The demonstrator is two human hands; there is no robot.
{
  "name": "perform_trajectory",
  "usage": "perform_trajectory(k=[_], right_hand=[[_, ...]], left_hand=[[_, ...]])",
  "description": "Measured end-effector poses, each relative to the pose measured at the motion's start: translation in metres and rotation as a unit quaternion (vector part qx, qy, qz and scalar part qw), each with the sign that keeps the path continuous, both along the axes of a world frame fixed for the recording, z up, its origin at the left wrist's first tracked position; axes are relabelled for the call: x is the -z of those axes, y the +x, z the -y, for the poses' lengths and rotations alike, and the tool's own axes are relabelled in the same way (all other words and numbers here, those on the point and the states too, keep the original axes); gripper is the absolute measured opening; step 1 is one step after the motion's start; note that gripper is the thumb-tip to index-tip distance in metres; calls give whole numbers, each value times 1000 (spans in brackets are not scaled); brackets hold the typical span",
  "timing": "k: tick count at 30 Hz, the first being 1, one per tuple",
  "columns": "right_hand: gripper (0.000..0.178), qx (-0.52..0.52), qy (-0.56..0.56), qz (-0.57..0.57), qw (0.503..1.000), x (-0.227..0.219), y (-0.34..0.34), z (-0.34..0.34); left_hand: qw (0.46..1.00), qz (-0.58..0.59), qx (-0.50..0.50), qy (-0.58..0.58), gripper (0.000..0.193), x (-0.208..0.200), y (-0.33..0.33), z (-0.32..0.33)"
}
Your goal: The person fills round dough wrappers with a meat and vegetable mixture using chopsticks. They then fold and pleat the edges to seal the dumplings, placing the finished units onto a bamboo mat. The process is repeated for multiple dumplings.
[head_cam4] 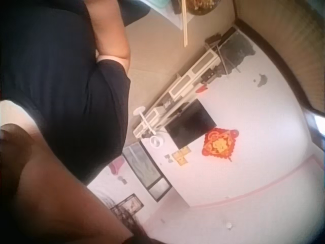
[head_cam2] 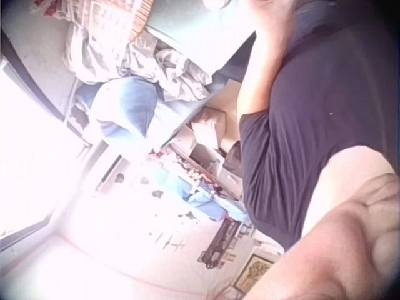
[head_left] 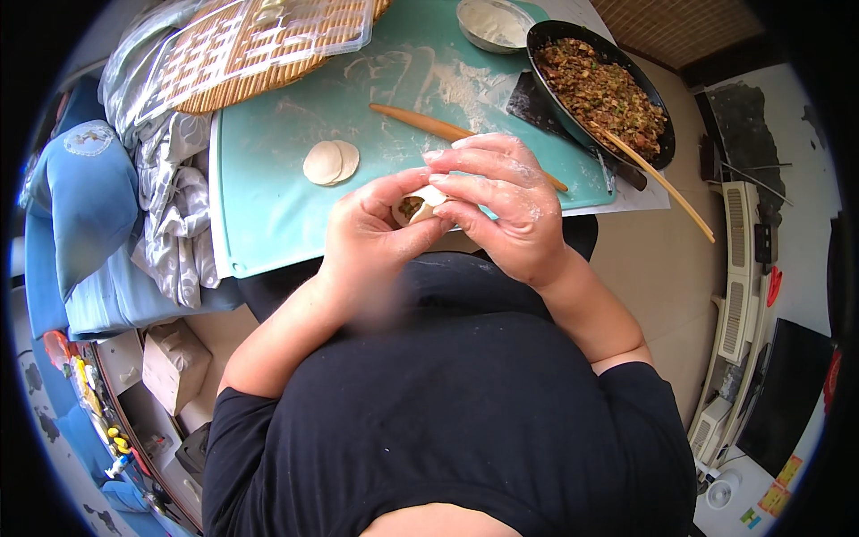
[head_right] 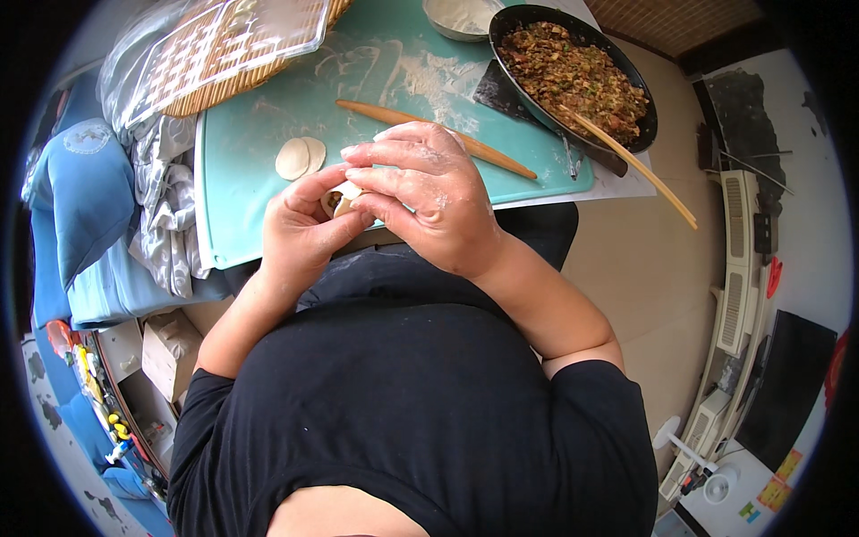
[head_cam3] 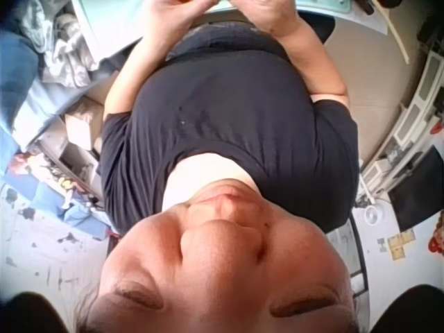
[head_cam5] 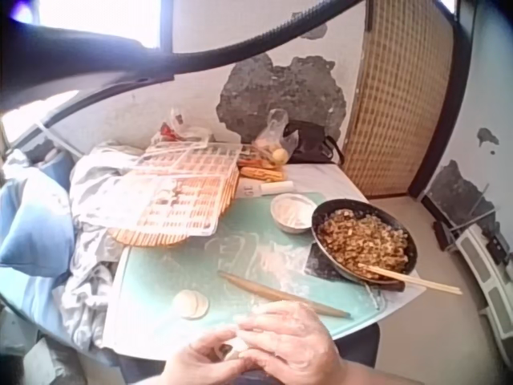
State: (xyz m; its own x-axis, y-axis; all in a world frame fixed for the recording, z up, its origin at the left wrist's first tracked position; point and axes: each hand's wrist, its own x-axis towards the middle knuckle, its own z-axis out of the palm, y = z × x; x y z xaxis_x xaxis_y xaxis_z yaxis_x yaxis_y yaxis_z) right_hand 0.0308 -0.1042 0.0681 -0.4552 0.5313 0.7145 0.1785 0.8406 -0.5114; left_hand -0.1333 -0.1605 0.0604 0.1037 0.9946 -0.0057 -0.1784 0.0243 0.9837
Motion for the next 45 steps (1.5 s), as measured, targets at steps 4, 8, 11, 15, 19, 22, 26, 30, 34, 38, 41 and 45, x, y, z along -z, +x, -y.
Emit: perform_trajectory(k=[4,8,11,15,19,22,26,30,34,38,41,45], right_hand=[[22,2,10,1,1000,-1,1,0],[19,6,9,-13,1000,0,0,1],[18,12,27,-28,999,2,-1,1],[19,34,53,-14,998,1,0,3],[24,14,-25,-17,999,2,1,5],[39,-130,-362,-211,899,8,-5,17],[53,-239,-586,-188,751,8,1,15],[44,-217,-646,-213,700,2,5,10],[36,-172,-623,-268,715,5,4,10],[35,-114,-559,-277,773,12,-2,12],[35,-96,-535,-274,793,15,-4,13],[35,-98,-517,-269,807,19,-6,16]], left_hand=[[1000,-15,7,-4,37,-4,1,-1],[999,-46,9,5,39,1,0,-3],[999,-44,19,4,41,-1,0,-4],[1000,22,10,10,39,0,2,-4],[996,83,20,-22,35,-4,-1,-4],[998,55,22,-10,36,-4,-2,-6],[978,-170,24,121,38,-4,-10,-11],[954,-220,-9,203,39,-7,-13,-18],[990,-77,-72,98,29,-3,-9,-17],[996,-34,-49,-68,21,-4,-6,-17],[987,64,-27,-147,18,-6,-3,-21],[979,97,10,-180,17,-4,-8,-25]])
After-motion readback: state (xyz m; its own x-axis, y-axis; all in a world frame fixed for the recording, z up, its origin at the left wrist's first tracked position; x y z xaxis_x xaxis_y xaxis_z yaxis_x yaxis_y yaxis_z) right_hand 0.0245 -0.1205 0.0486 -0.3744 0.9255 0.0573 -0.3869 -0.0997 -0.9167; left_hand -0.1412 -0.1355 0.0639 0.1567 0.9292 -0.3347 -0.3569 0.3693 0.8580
